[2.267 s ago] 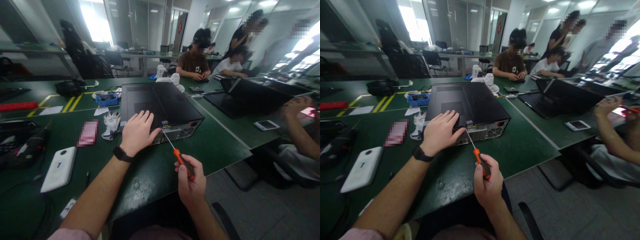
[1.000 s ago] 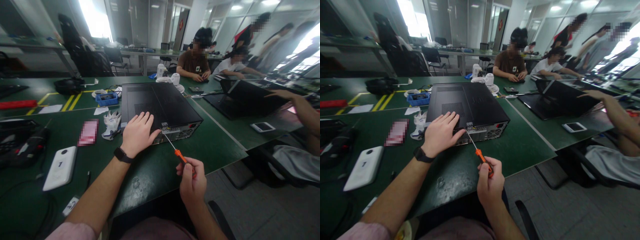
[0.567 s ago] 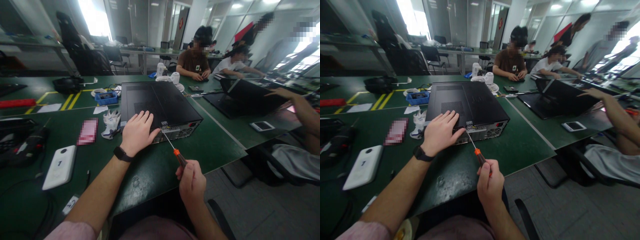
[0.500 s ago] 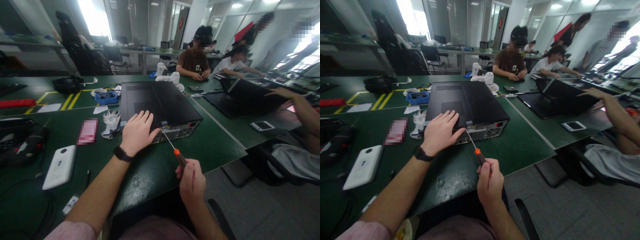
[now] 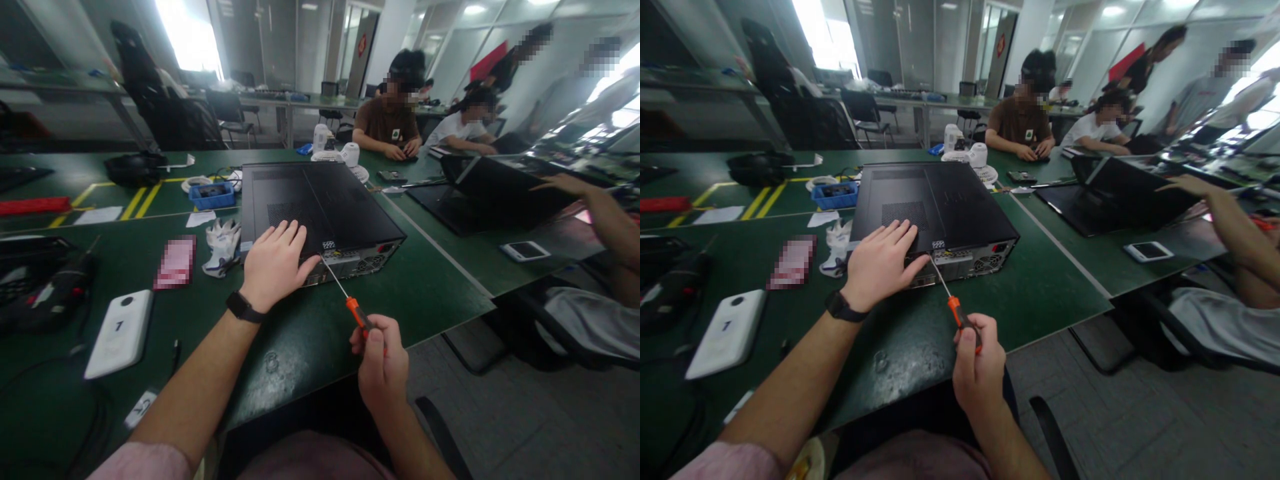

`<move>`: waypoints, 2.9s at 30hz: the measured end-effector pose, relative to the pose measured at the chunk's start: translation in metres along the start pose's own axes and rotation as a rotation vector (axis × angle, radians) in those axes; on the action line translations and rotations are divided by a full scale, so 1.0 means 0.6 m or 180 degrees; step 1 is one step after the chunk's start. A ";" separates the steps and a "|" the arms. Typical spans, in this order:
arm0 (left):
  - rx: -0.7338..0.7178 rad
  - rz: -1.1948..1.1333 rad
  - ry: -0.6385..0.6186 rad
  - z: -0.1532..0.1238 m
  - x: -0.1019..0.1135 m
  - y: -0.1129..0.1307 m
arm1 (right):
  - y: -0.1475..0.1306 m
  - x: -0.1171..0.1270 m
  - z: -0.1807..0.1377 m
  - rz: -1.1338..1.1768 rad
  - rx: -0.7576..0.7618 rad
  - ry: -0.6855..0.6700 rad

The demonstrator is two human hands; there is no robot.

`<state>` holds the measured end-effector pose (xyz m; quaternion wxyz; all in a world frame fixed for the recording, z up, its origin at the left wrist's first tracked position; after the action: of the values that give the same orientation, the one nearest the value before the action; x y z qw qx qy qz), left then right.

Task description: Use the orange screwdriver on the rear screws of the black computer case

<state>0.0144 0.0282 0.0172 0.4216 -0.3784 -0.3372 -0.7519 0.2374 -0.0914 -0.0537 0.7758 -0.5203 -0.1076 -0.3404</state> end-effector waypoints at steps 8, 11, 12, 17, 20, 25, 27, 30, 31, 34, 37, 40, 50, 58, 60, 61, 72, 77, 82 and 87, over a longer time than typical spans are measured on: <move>-0.0013 0.0044 0.0008 -0.001 0.000 0.001 | -0.004 0.001 0.000 -0.0290 0.0050 -0.0006; -0.0006 0.0040 0.0007 -0.001 0.001 0.001 | -0.006 0.003 0.006 -0.0226 0.0087 -0.0077; -0.0002 0.0031 0.0005 -0.001 0.002 0.002 | -0.006 0.004 0.007 -0.0212 0.0082 -0.0067; 0.0018 0.0008 -0.0016 -0.001 0.002 0.002 | 0.002 0.001 0.005 0.0069 0.0009 -0.0035; 0.0014 -0.0001 -0.0023 -0.001 0.002 0.002 | 0.004 0.000 0.001 0.0041 0.0057 -0.0026; 0.0025 0.0022 -0.0023 0.000 0.000 0.001 | 0.000 0.002 0.003 -0.0178 0.0037 -0.0023; 0.0025 0.0036 -0.0027 0.000 0.000 0.001 | -0.002 0.003 0.006 -0.0151 0.0022 -0.0028; 0.0026 0.0049 -0.0029 -0.001 0.000 0.000 | -0.002 0.002 0.007 -0.0053 0.0037 0.0022; 0.0025 0.0051 -0.0029 -0.001 0.000 0.000 | -0.001 0.001 0.006 -0.0021 0.0061 0.0054; 0.0028 0.0044 -0.0032 -0.001 0.001 0.001 | 0.005 -0.002 0.002 -0.0025 0.0173 0.0144; 0.0035 0.0020 -0.0027 -0.001 0.001 0.002 | 0.011 -0.002 -0.001 -0.0219 0.0221 0.0222; 0.0023 0.0012 -0.0026 0.000 0.000 0.002 | 0.008 0.000 0.002 -0.0353 0.0313 0.0333; 0.0008 0.0045 -0.0016 -0.001 0.000 -0.001 | -0.005 -0.001 0.010 -0.0351 0.0399 0.0548; 0.0032 -0.0023 -0.0026 -0.001 0.001 0.001 | -0.003 -0.004 0.004 -0.0111 0.0341 0.0545; 0.0042 -0.0019 -0.0037 -0.001 0.002 0.001 | -0.003 -0.004 0.003 -0.0145 0.0379 0.0499; 0.0035 -0.0009 -0.0040 0.000 0.002 0.001 | -0.002 -0.004 0.002 -0.0166 0.0380 0.0476; 0.0045 -0.0025 -0.0041 -0.001 0.002 0.003 | -0.004 -0.008 0.002 0.0141 0.0438 0.0314; 0.0016 0.0006 -0.0027 -0.001 0.001 0.001 | -0.008 -0.002 0.003 -0.0254 0.0672 0.0511; 0.0035 0.0039 -0.0048 0.000 0.001 0.001 | 0.005 -0.008 0.002 -0.0096 0.0547 0.0325; -0.0001 0.0080 -0.0012 0.000 0.001 0.002 | -0.002 -0.009 0.001 0.0176 0.0571 0.0312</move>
<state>0.0154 0.0272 0.0181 0.4304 -0.3840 -0.3331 -0.7459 0.2324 -0.0890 -0.0555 0.8327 -0.4342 -0.0853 -0.3329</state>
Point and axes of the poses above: each hand's wrist, its own z-axis towards the middle knuckle, its own x-axis out of the back of the hand, y = z × x, the point moved 2 cm from there along z, towards the middle knuckle, and after that the axes turned 11 degrees about -z, right-handed, at the moved point
